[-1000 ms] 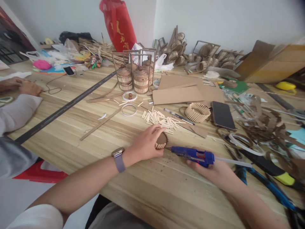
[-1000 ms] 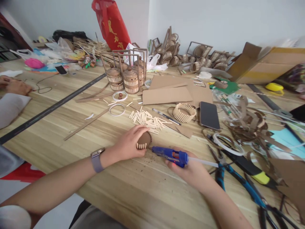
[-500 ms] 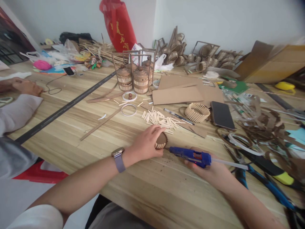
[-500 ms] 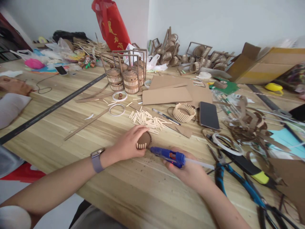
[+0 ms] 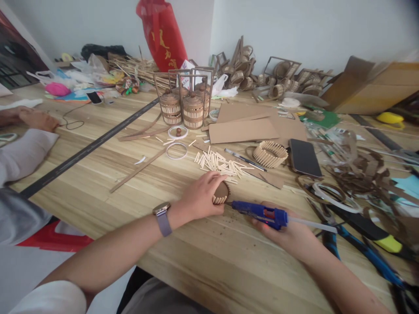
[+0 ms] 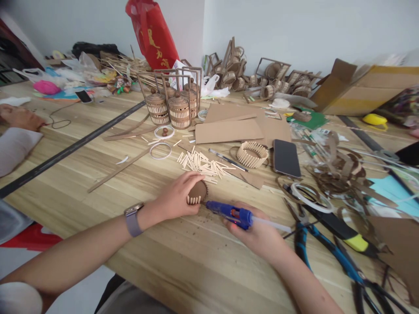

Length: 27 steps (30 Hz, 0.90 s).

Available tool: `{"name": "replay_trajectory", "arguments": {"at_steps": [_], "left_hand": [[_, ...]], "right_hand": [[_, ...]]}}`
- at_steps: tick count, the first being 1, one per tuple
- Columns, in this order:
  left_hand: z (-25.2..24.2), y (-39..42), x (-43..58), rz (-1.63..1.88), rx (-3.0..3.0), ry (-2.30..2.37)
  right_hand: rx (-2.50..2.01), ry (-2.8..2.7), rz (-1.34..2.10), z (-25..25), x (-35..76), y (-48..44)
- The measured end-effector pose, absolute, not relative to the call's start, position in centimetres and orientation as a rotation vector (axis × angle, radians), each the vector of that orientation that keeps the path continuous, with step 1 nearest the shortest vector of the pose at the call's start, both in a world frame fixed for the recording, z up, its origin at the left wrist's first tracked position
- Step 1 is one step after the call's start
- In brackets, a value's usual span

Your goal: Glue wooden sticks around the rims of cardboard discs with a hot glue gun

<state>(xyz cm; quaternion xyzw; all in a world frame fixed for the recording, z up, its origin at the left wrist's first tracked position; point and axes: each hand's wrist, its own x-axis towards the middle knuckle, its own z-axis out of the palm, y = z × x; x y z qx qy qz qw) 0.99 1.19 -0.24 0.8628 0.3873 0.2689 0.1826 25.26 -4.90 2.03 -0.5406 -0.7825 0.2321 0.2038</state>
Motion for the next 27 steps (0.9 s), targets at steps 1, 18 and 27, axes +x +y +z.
{"name": "replay_trajectory", "arguments": {"at_steps": [1,18,27], "left_hand": [[-0.3,1.2,1.0,0.764,2.437,1.090],[-0.2,1.2,1.0,0.763,2.409,1.087],[-0.2,1.3,1.1,0.750,2.436,1.104]], "right_hand": [[-1.503,-2.185,0.653,2.0,25.3,-4.9],[-1.573,-2.153,0.644,1.0,25.8,-4.9],[-1.576,-2.162,0.667,1.2,25.9,-5.0]]}}
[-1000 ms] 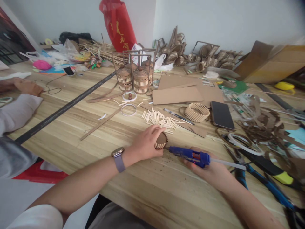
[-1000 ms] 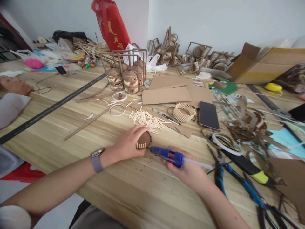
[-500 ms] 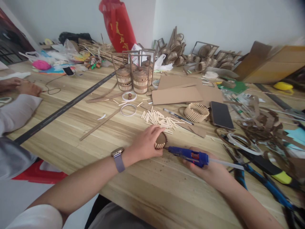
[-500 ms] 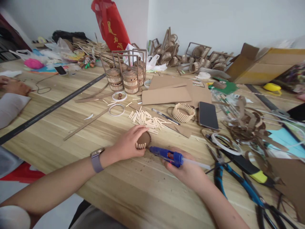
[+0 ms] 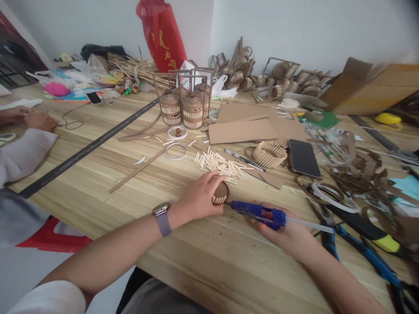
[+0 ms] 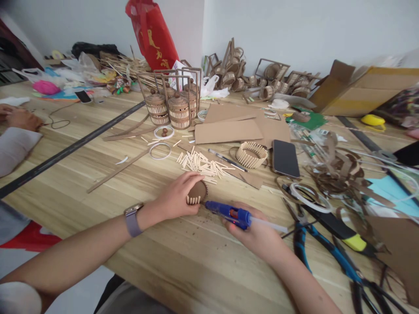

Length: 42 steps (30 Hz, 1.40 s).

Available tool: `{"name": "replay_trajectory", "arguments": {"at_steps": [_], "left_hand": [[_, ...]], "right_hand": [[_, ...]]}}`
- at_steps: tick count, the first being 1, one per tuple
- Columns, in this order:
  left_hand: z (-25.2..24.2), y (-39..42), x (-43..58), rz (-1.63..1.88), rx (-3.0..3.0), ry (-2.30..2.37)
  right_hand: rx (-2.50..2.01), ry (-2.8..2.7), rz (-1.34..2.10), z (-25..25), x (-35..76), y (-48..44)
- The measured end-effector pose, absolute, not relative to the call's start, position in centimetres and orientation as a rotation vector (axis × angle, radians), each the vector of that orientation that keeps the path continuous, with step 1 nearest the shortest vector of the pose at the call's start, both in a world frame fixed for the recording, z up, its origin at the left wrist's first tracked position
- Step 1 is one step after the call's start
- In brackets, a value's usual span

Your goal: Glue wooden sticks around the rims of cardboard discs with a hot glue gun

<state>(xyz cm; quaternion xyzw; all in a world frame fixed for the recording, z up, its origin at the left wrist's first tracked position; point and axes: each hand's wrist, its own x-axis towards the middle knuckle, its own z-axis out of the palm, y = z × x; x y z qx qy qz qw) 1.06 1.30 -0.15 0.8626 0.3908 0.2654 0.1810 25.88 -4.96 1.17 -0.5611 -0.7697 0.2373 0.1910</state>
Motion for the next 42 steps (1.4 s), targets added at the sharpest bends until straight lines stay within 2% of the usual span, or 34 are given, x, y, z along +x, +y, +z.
{"name": "replay_trajectory", "arguments": {"at_steps": [10,12,17,20,23,27,33,37,42], "left_hand": [[-0.2,1.2,1.0,0.754,2.426,1.099],[-0.2,1.2,1.0,0.751,2.431,1.098],[-0.3,1.3,1.0,0.767,2.439,1.093],[-0.3,1.3,1.0,0.763,2.434,1.100],[-0.3,1.3,1.0,0.765,2.435,1.095],[-0.3,1.3,1.0,0.762,2.419,1.093],[-0.4,1.3,1.0,0.754,2.405,1.084],[-0.4,1.3,1.1,0.754,2.416,1.095],[-0.2,1.3,1.1,0.757,2.414,1.097]], "right_hand": [[-1.641,-1.918,0.705,2.2,25.6,-4.8],[-1.691,-1.848,0.847,2.4,26.5,-4.7],[-1.689,-1.674,1.480,3.5,28.0,-4.4],[-1.728,-1.667,1.628,4.3,28.1,-4.3],[-1.796,-1.893,1.424,4.7,28.3,-4.1],[-1.892,-2.230,0.870,4.8,28.7,-3.4],[-1.975,-2.278,0.250,5.6,26.2,-1.0],[-1.646,-2.521,0.108,5.8,23.0,1.8],[-1.533,-2.606,0.124,5.0,20.2,5.2]]}}
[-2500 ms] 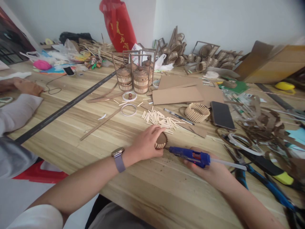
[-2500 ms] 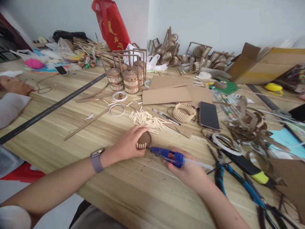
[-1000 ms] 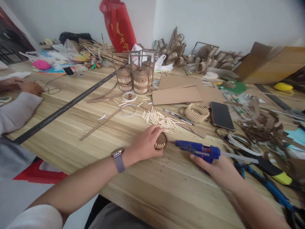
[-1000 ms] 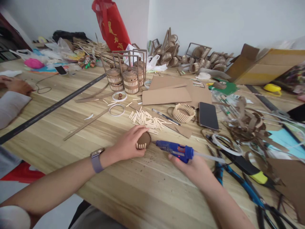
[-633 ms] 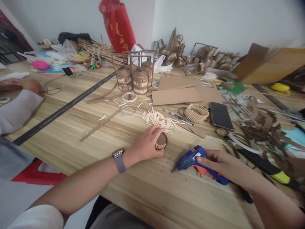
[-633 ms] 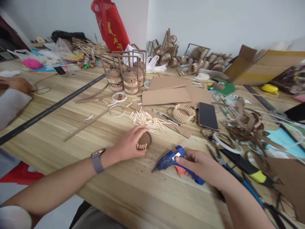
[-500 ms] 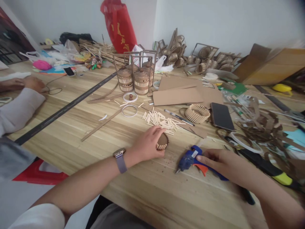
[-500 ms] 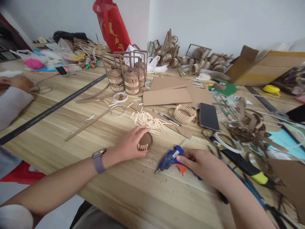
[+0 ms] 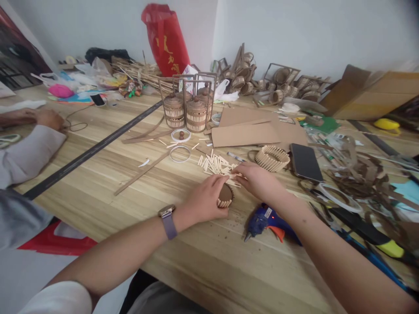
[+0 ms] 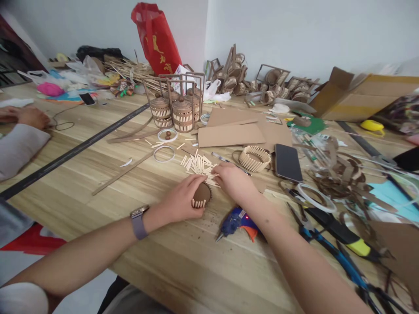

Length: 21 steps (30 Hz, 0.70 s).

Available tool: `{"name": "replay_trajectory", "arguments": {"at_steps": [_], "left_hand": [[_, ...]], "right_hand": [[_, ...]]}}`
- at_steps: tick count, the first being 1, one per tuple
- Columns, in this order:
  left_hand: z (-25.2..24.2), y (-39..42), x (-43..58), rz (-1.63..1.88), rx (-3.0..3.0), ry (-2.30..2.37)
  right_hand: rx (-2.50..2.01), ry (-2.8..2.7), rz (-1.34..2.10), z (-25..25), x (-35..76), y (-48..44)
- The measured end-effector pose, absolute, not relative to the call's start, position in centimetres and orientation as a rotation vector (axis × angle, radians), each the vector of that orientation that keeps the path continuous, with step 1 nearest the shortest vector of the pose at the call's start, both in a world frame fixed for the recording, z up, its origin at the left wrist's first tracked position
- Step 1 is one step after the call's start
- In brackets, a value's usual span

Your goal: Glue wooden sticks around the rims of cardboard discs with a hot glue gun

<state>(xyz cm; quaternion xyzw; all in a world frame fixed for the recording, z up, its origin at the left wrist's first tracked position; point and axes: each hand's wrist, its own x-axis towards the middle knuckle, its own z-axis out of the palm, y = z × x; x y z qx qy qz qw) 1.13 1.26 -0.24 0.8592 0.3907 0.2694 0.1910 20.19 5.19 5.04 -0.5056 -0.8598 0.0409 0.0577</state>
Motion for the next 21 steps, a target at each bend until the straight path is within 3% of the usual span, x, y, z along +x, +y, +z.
{"name": "replay_trajectory", "arguments": {"at_steps": [14,21], "left_hand": [[0.1,1.3,1.1,0.742,2.363,1.079],[-0.2,1.3,1.0,0.745,2.382,1.086]], "right_hand": [[-1.602,-2.476,0.219,5.9,20.4,4.8],[-1.483,-2.242,0.836,6.0,21.0,1.0]]}}
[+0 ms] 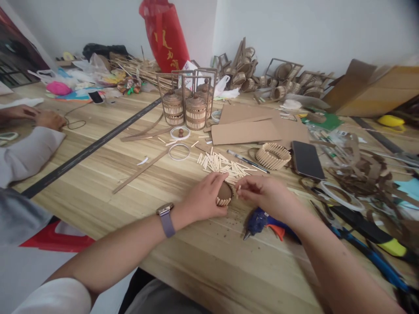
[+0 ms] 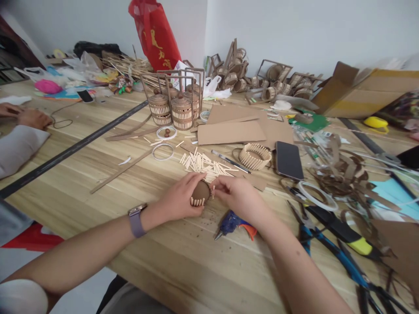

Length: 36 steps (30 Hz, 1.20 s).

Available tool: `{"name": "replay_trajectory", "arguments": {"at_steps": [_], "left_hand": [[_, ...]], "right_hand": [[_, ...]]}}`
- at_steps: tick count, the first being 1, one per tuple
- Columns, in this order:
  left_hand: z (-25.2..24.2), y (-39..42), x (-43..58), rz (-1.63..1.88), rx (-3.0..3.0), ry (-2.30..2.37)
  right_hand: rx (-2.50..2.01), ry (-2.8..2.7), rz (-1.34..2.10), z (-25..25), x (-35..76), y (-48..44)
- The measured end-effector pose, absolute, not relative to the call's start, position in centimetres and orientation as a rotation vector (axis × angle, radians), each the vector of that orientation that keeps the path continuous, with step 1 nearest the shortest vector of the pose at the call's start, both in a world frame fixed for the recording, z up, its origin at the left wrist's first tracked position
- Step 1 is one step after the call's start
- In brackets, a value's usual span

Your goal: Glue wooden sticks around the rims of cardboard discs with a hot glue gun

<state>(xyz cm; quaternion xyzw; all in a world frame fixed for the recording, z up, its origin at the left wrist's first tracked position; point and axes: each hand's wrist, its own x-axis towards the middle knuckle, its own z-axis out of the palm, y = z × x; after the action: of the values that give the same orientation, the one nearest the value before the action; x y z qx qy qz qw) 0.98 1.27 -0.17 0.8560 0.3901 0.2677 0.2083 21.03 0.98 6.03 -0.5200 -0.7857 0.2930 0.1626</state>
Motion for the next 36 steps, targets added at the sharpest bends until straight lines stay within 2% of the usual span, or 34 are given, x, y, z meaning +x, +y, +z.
{"name": "replay_trajectory", "arguments": {"at_steps": [24,36], "left_hand": [[-0.1,1.5,0.8,0.719,2.382,1.088],[-0.4,1.5,0.8,0.741,2.413,1.080]], "right_hand": [[-1.464,-2.328,0.893,5.5,19.1,-0.1],[-1.419,-2.598,0.568,5.4,19.2,-0.3]]}}
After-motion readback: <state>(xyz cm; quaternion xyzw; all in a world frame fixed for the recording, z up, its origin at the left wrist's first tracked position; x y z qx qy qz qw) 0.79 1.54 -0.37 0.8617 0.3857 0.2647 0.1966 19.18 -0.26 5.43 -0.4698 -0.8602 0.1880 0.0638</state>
